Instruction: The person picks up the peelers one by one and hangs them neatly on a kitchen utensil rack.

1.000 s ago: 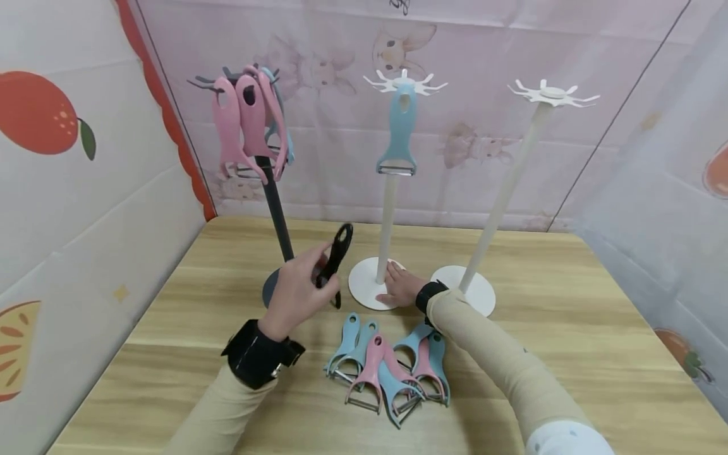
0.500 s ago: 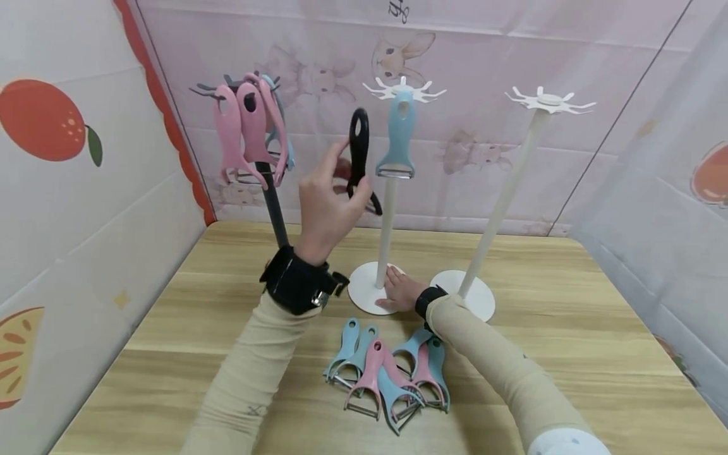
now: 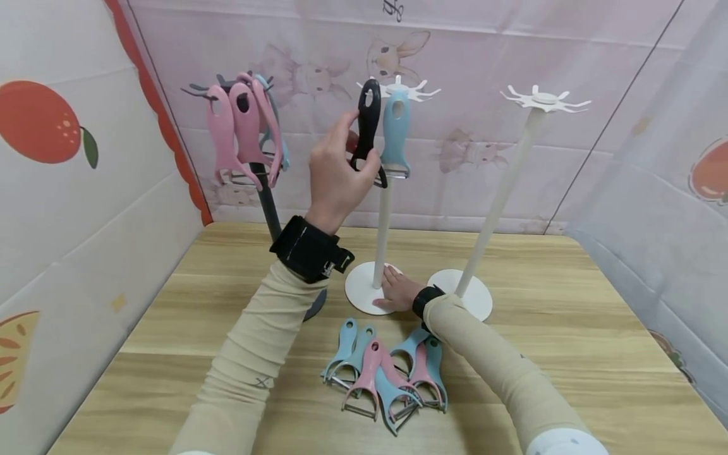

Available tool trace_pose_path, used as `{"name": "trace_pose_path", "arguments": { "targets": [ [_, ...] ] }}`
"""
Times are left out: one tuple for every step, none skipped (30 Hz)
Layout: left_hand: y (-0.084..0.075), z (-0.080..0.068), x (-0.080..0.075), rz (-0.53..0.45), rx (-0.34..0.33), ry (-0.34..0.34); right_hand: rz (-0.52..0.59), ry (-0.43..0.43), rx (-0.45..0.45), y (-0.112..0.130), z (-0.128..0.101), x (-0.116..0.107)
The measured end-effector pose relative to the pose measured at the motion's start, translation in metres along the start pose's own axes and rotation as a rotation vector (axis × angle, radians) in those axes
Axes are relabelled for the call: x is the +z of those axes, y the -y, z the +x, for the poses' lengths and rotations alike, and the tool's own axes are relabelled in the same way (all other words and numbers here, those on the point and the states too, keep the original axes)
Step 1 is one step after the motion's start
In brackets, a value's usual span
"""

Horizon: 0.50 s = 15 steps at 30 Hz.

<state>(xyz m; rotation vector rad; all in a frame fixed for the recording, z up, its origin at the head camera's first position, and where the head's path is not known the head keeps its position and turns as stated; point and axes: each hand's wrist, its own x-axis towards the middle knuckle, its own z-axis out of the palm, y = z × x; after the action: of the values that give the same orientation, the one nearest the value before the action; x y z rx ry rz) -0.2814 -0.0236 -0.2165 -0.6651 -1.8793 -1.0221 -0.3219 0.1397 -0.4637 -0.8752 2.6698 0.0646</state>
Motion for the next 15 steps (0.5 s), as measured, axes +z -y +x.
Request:
{"name": "trace_pose_path", "arguments": {
  "targets": [
    [0.001,0.000,0.001,0.002,-0.002,0.005,0.006,-0.002,-0.006,0.001,-0.001,-0.001],
    [0.001,-0.001,0.001,0.001,-0.002,0.009,0.005,-0.002,-0.010,0.002,-0.002,-0.002],
    [0.002,-0.001,0.002,-0.001,0.000,0.011,0.007,0.001,-0.013,0.003,-0.003,-0.004],
    [0.002,-0.002,0.002,-0.008,0.000,0.012,0.005,0.006,-0.014,0.004,-0.003,-0.005],
    [0.003,-0.003,0.002,-0.016,-0.001,0.013,0.005,0.008,-0.016,0.005,-0.004,-0.006],
    [0.003,-0.004,0.003,-0.022,-0.002,0.011,0.017,0.004,-0.017,0.006,-0.004,-0.007],
    [0.004,-0.005,0.003,-0.028,-0.002,0.009,0.022,0.004,-0.017,0.006,-0.005,-0.008],
    [0.004,-0.007,0.003,-0.030,-0.003,0.008,0.022,0.005,-0.016,0.006,-0.005,-0.008],
    [0.005,-0.008,0.003,-0.031,-0.001,0.005,0.024,0.003,-0.014,0.006,-0.004,-0.008],
    [0.005,-0.009,0.003,-0.031,0.000,0.003,0.022,0.005,-0.012,0.006,-0.004,-0.007],
    [0.005,-0.011,0.004,-0.028,0.001,0.003,0.024,0.004,-0.009,0.005,-0.004,-0.007],
    [0.006,-0.012,0.004,-0.029,0.005,0.002,0.024,0.006,-0.004,0.005,-0.003,-0.006],
    [0.006,-0.014,0.004,-0.027,0.006,0.006,0.023,0.003,-0.002,0.004,-0.003,-0.004],
    [0.006,-0.016,0.005,-0.025,0.006,0.006,0.019,0.006,0.001,0.003,-0.002,-0.003],
    [0.007,-0.018,0.005,-0.024,0.007,0.007,0.016,0.008,0.003,0.002,-0.002,-0.002]
  ]
}}
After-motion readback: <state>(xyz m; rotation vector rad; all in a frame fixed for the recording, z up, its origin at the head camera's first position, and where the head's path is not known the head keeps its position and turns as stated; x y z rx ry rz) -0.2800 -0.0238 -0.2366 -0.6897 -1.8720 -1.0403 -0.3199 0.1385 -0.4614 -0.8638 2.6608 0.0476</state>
